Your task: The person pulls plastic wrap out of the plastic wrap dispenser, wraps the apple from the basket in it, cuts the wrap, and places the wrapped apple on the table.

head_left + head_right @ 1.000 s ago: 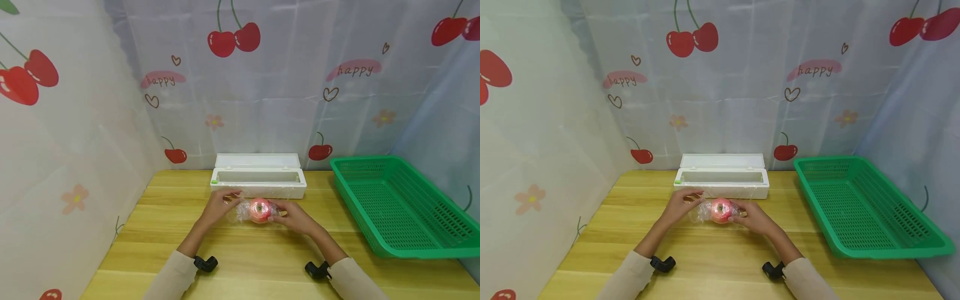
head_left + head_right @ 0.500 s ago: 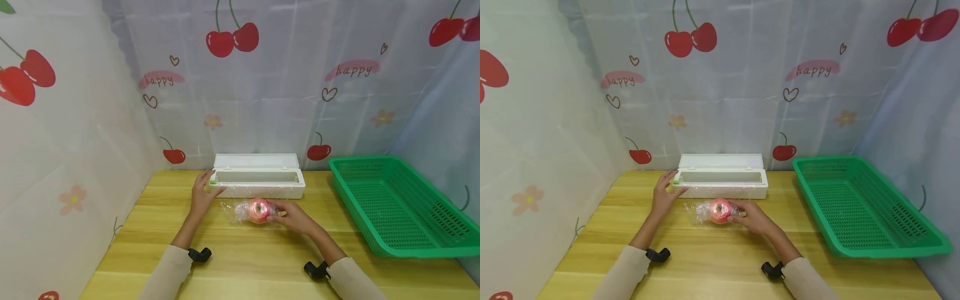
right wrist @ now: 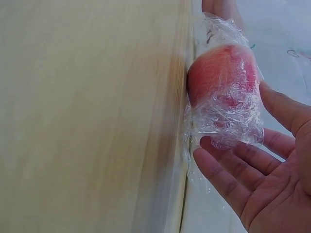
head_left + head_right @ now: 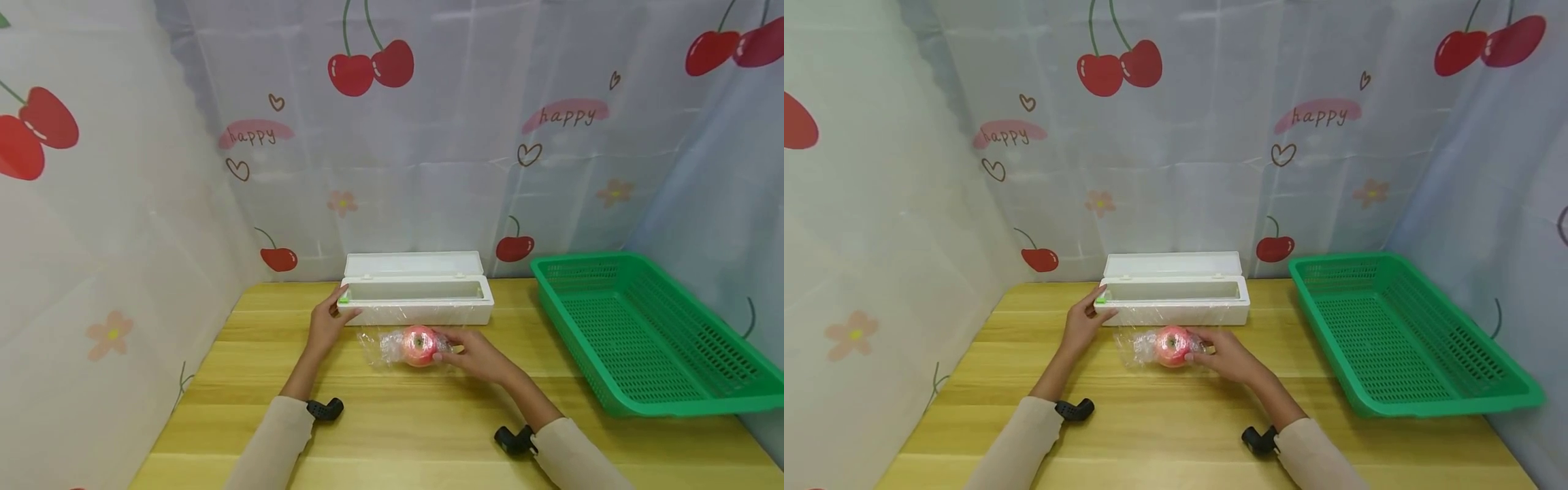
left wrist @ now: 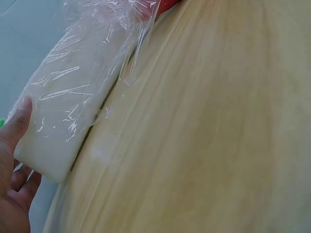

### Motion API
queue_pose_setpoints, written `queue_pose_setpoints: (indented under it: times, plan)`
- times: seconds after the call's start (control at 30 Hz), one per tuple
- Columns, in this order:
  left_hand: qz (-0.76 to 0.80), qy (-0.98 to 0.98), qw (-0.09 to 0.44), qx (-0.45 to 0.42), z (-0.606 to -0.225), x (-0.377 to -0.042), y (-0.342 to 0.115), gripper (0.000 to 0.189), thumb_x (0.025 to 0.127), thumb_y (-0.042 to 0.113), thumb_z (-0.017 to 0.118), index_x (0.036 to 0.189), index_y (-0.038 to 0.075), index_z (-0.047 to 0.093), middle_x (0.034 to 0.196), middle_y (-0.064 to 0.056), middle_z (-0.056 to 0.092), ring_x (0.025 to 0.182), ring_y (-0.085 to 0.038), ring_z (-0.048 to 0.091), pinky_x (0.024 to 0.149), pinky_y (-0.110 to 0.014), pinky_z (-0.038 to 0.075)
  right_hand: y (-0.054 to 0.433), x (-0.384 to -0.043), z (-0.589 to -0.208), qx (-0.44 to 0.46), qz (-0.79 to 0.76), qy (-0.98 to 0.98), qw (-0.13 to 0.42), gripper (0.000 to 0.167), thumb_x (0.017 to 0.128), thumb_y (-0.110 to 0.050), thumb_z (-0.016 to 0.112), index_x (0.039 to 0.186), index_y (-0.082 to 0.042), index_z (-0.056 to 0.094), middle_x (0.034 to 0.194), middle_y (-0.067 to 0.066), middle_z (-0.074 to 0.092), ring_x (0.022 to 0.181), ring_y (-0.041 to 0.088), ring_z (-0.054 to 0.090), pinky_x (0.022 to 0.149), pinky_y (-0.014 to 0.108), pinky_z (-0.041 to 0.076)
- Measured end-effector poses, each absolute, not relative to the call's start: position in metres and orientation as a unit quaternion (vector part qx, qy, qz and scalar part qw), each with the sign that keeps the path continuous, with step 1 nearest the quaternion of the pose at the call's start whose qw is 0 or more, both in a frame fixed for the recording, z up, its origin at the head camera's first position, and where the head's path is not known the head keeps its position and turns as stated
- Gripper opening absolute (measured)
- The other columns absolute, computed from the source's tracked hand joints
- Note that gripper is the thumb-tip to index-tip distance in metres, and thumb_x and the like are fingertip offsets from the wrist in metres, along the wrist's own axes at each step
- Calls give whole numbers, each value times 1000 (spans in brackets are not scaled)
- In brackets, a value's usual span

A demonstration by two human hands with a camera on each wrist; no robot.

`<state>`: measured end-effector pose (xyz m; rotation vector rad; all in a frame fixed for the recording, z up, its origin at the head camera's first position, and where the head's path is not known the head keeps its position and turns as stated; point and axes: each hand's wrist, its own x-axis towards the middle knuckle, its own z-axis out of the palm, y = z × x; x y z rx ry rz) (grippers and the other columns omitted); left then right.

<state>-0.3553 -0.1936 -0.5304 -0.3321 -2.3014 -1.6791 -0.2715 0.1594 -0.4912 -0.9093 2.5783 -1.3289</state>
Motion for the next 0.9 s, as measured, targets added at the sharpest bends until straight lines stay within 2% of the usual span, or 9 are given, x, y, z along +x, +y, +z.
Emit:
queue_pose_setpoints:
  times: [0.03, 0.1, 0.23, 0.3, 0.37, 0.53, 0.67, 0.83, 0.9]
  plan:
    - [-581, -794, 134, -119, -527, -353, -193, 67, 86, 23, 82, 147, 11, 55, 158, -14, 40, 144, -24, 40, 91, -24, 49, 160, -271, -491, -299, -436, 847, 50, 55, 95, -27, 74, 143, -6, 57, 134, 8, 66, 119, 26, 63, 93, 45, 57]
    - [-585, -791, 125, -128, -521, -349, -192, 66, 87, 16, 81, 147, 7, 54, 158, -16, 38, 144, -26, 39, 94, -23, 49, 161, -270, -490, -292, -435, 851, 48, 54, 95, -27, 73, 143, -7, 58, 134, 8, 65, 119, 28, 63, 91, 43, 58]
    - [-593, -782, 122, -146, -519, -348, -189, 65, 88, 4, 78, 146, -1, 51, 158, -22, 35, 144, -33, 38, 101, -38, 48, 165, -267, -485, -270, -426, 863, 39, 49, 98, -24, 70, 142, -4, 59, 134, 12, 65, 117, 33, 64, 89, 44, 59]
    - [-597, -778, 129, -149, -528, -356, -190, 65, 87, 4, 79, 146, 1, 52, 158, -21, 36, 144, -32, 38, 106, -44, 45, 167, -266, -480, -255, -419, 871, 33, 47, 99, -23, 68, 140, -1, 60, 134, 15, 65, 115, 34, 65, 89, 46, 59]
    - [-596, -777, 137, -148, -535, -362, -191, 65, 87, 7, 80, 146, 4, 53, 157, -18, 38, 144, -30, 39, 109, -44, 42, 167, -265, -473, -244, -416, 876, 27, 46, 99, -22, 68, 137, 1, 61, 134, 17, 65, 114, 35, 65, 89, 48, 59]
    - [-591, -783, 139, -134, -539, -363, -193, 66, 84, 15, 83, 145, 12, 57, 155, -11, 43, 140, -24, 45, 105, -28, 46, 162, -265, -448, -254, -403, 879, -17, 41, 98, -14, 69, 133, 6, 63, 128, 22, 67, 108, 35, 69, 85, 47, 60]
    - [-588, -786, 143, -129, -538, -362, -197, 66, 83, 18, 83, 144, 14, 59, 155, -12, 43, 140, -23, 45, 98, -17, 46, 152, -270, -427, -283, -392, 873, -57, 35, 96, -10, 70, 126, 7, 66, 120, 22, 70, 100, 31, 73, 80, 42, 62]
    - [-574, -794, 147, -133, -538, -361, -202, 65, 85, 23, 83, 145, 15, 58, 156, -14, 43, 141, -24, 44, 93, -16, 46, 137, -281, -410, -317, -379, 865, -86, 33, 96, -13, 71, 122, 6, 69, 112, 19, 74, 96, 26, 74, 78, 38, 62]
    - [-578, -792, 145, -135, -540, -361, -203, 65, 85, 23, 83, 145, 15, 58, 156, -13, 43, 142, -24, 43, 99, -20, 47, 129, -285, -404, -326, -373, 864, -91, 31, 95, -14, 73, 120, 4, 71, 110, 17, 75, 94, 24, 74, 78, 36, 62]
